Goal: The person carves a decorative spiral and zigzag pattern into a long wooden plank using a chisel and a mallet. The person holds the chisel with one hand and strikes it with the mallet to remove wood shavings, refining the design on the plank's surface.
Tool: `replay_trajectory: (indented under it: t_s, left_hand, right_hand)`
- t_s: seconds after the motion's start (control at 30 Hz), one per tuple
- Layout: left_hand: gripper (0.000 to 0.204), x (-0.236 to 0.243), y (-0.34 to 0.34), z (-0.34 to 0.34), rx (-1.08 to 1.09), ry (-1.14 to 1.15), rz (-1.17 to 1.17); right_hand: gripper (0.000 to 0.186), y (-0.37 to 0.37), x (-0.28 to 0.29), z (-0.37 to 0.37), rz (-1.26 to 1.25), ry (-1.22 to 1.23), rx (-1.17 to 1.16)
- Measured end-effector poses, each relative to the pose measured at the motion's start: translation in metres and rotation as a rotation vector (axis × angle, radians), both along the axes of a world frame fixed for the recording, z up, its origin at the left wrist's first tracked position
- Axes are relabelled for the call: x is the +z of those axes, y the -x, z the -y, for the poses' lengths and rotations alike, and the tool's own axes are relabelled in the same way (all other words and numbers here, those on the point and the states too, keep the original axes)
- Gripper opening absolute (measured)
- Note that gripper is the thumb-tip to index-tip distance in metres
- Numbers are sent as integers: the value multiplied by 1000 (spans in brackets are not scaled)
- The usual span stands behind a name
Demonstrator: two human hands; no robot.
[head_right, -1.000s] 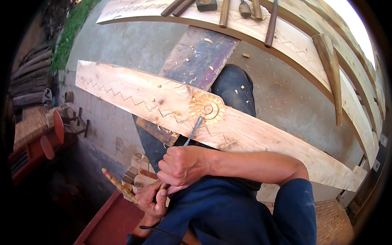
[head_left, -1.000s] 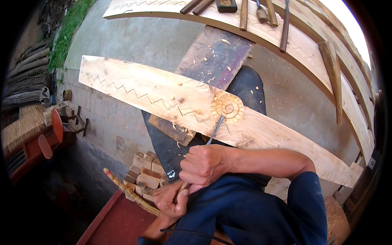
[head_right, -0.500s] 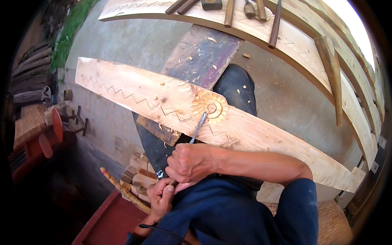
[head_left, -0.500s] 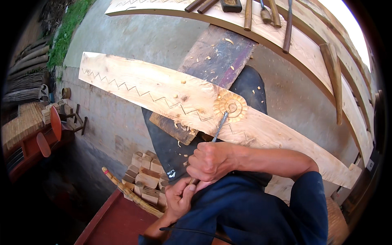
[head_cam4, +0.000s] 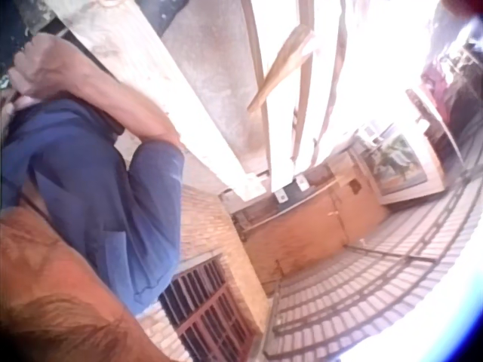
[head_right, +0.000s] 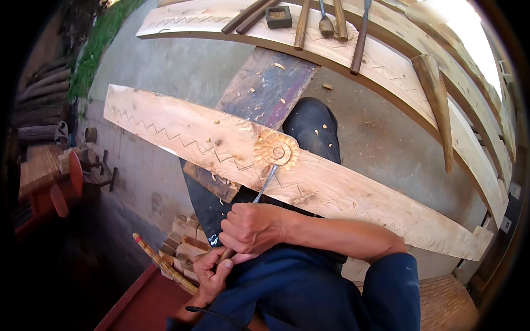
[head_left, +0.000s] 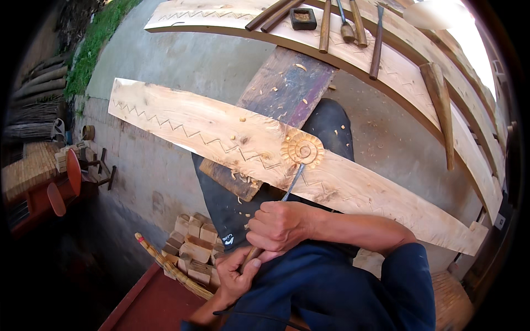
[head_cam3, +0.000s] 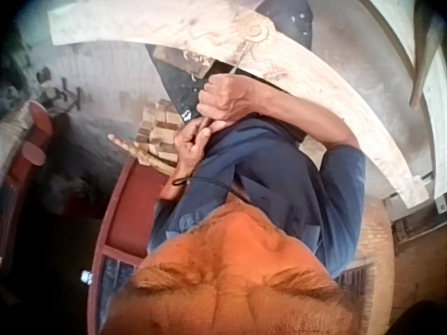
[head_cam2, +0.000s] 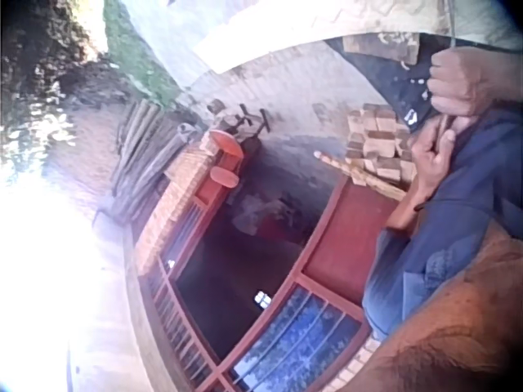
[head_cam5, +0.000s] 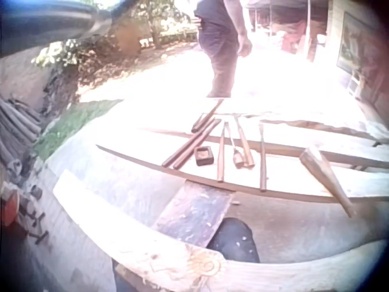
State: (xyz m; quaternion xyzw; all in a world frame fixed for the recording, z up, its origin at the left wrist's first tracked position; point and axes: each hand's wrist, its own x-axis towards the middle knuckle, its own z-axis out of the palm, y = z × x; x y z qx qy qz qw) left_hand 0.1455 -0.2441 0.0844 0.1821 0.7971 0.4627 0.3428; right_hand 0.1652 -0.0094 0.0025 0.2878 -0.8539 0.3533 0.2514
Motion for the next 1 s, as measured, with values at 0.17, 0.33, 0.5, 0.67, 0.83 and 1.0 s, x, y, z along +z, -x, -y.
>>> replay_trajectory:
  t_s: [0.17, 0.33, 0.5, 0.67, 0.83, 1.0]
  left_hand:
    - [31, -2, -5, -10, 55, 26, -28]
    - [22, -11, -4, -2, 18, 67, -29]
    - [23, -16, 19, -24, -220, -146, -425]
    - [26, -20, 20, -42, -270, -236, -455]
    - [34, -18, 22, -50, -267, -308, -451]
    - [51, -10, 33, -59, -161, -463, -447]
  right_hand:
    - [56, 6, -12, -1, 14, 40, 49]
    - [55, 8, -12, -2, -7, 28, 35]
    - [49, -9, 6, -16, -57, -116, -117]
    - [38, -46, 27, -28, 65, -203, -221]
    - [17, -68, 45, -24, 95, -264, -340]
    - [21, -68, 66, -34, 120, -317, -415]
